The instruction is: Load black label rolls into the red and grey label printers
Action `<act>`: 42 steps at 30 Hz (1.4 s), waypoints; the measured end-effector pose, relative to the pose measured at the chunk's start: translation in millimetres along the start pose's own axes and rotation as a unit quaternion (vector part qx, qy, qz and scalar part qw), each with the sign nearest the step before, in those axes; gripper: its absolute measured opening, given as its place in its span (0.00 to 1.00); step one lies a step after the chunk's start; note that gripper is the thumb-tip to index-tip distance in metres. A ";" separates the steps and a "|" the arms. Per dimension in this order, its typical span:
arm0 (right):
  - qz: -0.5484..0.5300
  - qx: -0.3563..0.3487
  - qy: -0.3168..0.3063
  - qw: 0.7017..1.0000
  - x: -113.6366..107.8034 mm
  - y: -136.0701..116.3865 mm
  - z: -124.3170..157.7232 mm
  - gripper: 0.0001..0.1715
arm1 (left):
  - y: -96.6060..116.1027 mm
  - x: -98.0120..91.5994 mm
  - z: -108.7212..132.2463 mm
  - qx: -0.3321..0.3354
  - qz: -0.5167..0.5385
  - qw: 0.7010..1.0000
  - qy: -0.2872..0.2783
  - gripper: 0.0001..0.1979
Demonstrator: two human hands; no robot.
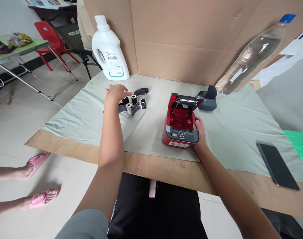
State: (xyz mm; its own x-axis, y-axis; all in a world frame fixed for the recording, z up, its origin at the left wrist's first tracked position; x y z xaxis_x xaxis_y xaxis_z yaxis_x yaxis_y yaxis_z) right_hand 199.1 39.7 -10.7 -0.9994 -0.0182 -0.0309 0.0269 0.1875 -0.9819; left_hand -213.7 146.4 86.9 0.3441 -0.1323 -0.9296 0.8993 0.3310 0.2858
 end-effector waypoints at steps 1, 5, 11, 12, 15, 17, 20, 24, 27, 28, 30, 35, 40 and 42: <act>0.001 0.000 -0.001 1.000 0.1 -0.2 0.0 0.25 | -7.8 -4.1 -0.6 -0.006 0.013 1.000 0.003 0.19; -0.005 0.009 -0.002 1.000 0.1 1.0 -0.3 0.24 | -32.1 -6.3 -8.1 -0.002 0.065 0.998 0.006 0.12; 0.003 0.015 0.003 1.000 -1.0 2.9 -1.3 0.25 | -38.3 5.4 -16.5 0.013 0.099 0.995 -0.028 0.07; 0.002 0.015 0.002 1.000 -1.2 3.3 -1.5 0.25 | -37.2 6.9 -15.9 0.011 0.105 0.994 -0.026 0.08; -0.006 0.017 0.000 1.000 -1.6 3.9 -1.1 0.25 | -32.5 9.0 -10.8 0.003 0.115 0.993 -0.001 0.11; -0.007 0.017 -0.001 1.000 -1.1 3.4 -0.5 0.25 | -28.3 6.4 -4.5 0.001 0.109 0.994 0.010 0.12; 0.007 0.020 0.000 1.000 -0.7 0.8 -0.1 0.25 | -18.1 -11.0 15.4 0.019 0.083 0.996 0.031 0.15; 0.001 0.003 0.025 1.000 -7.0 -18.8 -1.0 0.22 | 17.5 -53.0 71.8 0.182 0.085 0.974 0.101 0.21; 0.053 -0.093 0.046 0.993 -13.9 -67.1 2.9 0.16 | 58.9 -65.2 122.4 0.290 0.093 0.950 0.068 0.25; 0.091 -0.122 0.043 0.987 -13.9 -88.6 5.4 0.14 | 74.4 -63.3 137.9 0.320 0.081 0.942 0.060 0.28; 0.154 -0.135 -0.016 0.979 -6.7 -131.3 8.7 0.12 | 105.7 -51.2 165.4 0.384 0.046 0.921 0.044 0.28; 0.287 -0.065 -0.205 0.933 29.7 -193.7 1.2 0.10 | 157.3 -9.8 209.9 0.473 -0.030 0.879 0.044 0.23; 0.361 0.008 -0.277 0.890 46.4 -188.9 -12.3 0.20 | 170.3 4.2 224.4 0.477 -0.128 0.867 0.073 0.29; 0.361 0.011 -0.277 0.891 46.4 -183.1 -14.1 0.21 | 173.8 5.8 223.3 0.475 -0.156 0.862 0.082 0.29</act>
State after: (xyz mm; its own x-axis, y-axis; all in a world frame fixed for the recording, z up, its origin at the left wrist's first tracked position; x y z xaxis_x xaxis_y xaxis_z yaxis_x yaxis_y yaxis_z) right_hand 147.4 18.4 170.3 -0.5571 -0.3826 -0.7370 0.6639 0.3279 -0.6721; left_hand 4.9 -5.5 183.3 0.0727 0.0830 -0.9939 0.7832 -0.6217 0.0054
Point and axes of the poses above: each hand's wrist, its own z-axis away from the middle knuckle, its own x-axis out of the palm, y = z × x, the point moved 3 cm from there along -z, towards the middle knuckle, and after that the axes turned 12 degrees about -y, right-handed, at the moved point
